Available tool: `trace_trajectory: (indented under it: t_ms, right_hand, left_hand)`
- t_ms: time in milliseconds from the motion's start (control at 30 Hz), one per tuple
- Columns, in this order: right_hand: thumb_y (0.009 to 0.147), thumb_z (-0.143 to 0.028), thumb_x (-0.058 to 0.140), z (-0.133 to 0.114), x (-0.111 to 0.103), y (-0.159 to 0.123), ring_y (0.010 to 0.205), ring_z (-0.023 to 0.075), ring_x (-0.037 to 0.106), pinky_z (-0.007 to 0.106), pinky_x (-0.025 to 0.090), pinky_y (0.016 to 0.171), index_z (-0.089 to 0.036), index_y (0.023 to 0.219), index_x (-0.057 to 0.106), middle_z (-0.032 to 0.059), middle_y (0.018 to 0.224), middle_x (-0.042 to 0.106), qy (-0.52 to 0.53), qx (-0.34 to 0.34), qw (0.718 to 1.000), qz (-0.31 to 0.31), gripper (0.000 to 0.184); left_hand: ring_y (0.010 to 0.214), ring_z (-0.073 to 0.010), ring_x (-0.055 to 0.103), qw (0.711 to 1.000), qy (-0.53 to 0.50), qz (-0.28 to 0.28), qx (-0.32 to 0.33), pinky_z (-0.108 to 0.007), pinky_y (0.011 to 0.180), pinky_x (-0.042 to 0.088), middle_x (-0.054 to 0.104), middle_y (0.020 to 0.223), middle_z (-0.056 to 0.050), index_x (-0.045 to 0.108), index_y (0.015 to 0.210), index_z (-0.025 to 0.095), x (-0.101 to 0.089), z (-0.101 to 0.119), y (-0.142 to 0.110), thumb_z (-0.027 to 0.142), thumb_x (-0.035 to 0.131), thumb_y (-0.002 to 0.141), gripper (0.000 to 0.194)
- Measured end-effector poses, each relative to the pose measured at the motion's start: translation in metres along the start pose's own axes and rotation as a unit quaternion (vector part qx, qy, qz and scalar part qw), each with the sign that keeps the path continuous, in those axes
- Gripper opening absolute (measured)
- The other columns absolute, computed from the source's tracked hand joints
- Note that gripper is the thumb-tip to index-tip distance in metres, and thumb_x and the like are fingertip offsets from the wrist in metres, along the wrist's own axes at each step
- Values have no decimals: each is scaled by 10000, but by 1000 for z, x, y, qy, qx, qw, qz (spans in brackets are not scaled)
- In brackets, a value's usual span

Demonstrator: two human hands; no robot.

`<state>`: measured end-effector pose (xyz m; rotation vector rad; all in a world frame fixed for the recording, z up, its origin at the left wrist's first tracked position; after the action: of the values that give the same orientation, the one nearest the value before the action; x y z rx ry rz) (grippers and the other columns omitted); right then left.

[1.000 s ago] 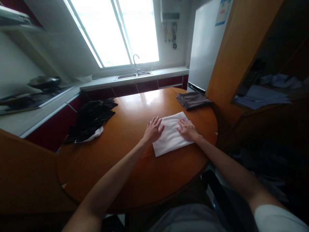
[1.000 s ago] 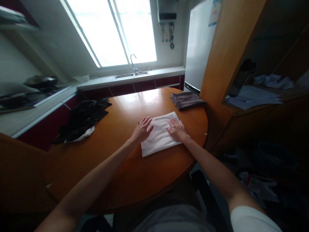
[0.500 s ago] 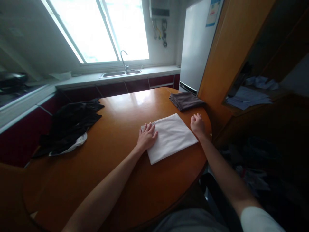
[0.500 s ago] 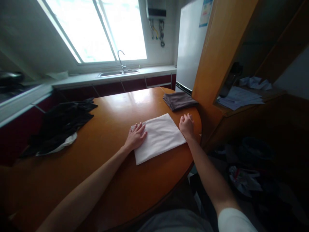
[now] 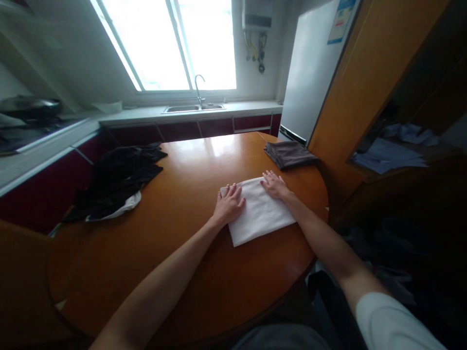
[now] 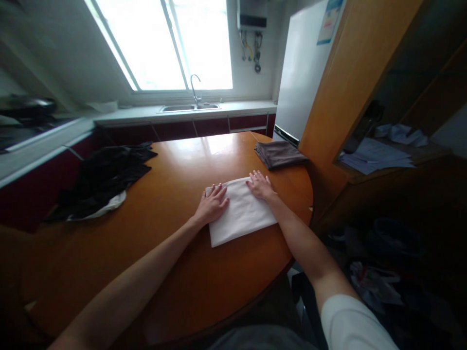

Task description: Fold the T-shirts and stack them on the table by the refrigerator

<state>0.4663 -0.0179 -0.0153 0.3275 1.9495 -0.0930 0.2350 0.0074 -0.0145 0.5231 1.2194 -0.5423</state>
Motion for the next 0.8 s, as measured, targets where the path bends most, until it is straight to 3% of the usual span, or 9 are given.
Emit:
trace_trajectory:
  t_ms: [133, 233, 367, 500, 600, 700, 800]
  right_hand:
    - [1016, -358, 391, 21, -23, -13, 1382, 230, 496, 334, 369, 1135, -98, 1444, 529, 178, 1489, 530, 54, 65, 991, 103, 519]
    - [974, -356, 481, 41, -33, -30, 1134, 269, 673, 324, 489, 966, -120, 1198, 703, 189, 1205, 718, 51, 132, 982, 127, 394]
    - [906, -406, 608, 52, -34, -43, 932, 269, 724, 293, 517, 790, -163, 886, 749, 163, 960, 770, 54, 162, 981, 88, 282]
    - [832, -425, 702, 50, -34, -46, 821, 251, 717, 254, 482, 644, -168, 711, 698, 129, 788, 749, 72, 175, 981, 52, 284]
    - [814, -411, 727, 48, -34, -49, 683, 212, 681, 225, 428, 526, -155, 649, 658, 89, 689, 708, 144, 186, 972, 17, 313]
    - [834, -355, 716, 46, -35, -54, 578, 169, 634, 210, 412, 465, -133, 700, 664, 70, 682, 702, 283, 201, 937, -20, 264]
    - [844, -281, 692, 39, -37, -59, 582, 172, 651, 227, 478, 487, -124, 868, 691, 80, 767, 740, 411, 190, 887, -92, 159]
  left_hand:
    - [1554, -287, 159, 999, -29, 18, -24, -551, 1240, 143, 262, 1661, -104, 370, 1556, 184, 0, -2, 1, 479, 372, 1003, 627]
    - [1552, -292, 168, 998, -35, 33, -35, -521, 1246, 143, 263, 1655, -141, 368, 1550, 142, 0, -3, 1, 481, 401, 992, 653]
    - [1546, -303, 189, 998, -32, 41, -30, -534, 1242, 149, 292, 1644, -147, 389, 1537, 146, -2, 0, 0, 458, 416, 988, 632]
    - [1544, -304, 196, 998, -36, 44, -28, -538, 1238, 159, 302, 1642, -138, 398, 1533, 164, -1, -1, 0, 449, 425, 988, 616]
    - [1542, -303, 203, 998, -37, 47, -23, -538, 1239, 160, 315, 1638, -135, 413, 1525, 172, 0, -3, 0, 441, 435, 989, 601]
    - [1540, -301, 209, 998, -41, 47, -23, -543, 1235, 172, 329, 1634, -127, 431, 1512, 188, 0, -4, 0, 427, 430, 998, 567]
    - [1538, -298, 216, 997, -50, 54, -19, -551, 1232, 185, 344, 1628, -122, 465, 1483, 193, -1, -4, -2, 425, 408, 1014, 527]
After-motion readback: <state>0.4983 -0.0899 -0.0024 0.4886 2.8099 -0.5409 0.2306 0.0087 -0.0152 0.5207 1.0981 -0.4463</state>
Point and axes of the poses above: each hand's wrist, its own y-axis towards the middle knuckle, its own x-axis out of the palm, z = x × y, the point moved 4 cm from there along y, towards the middle knuckle
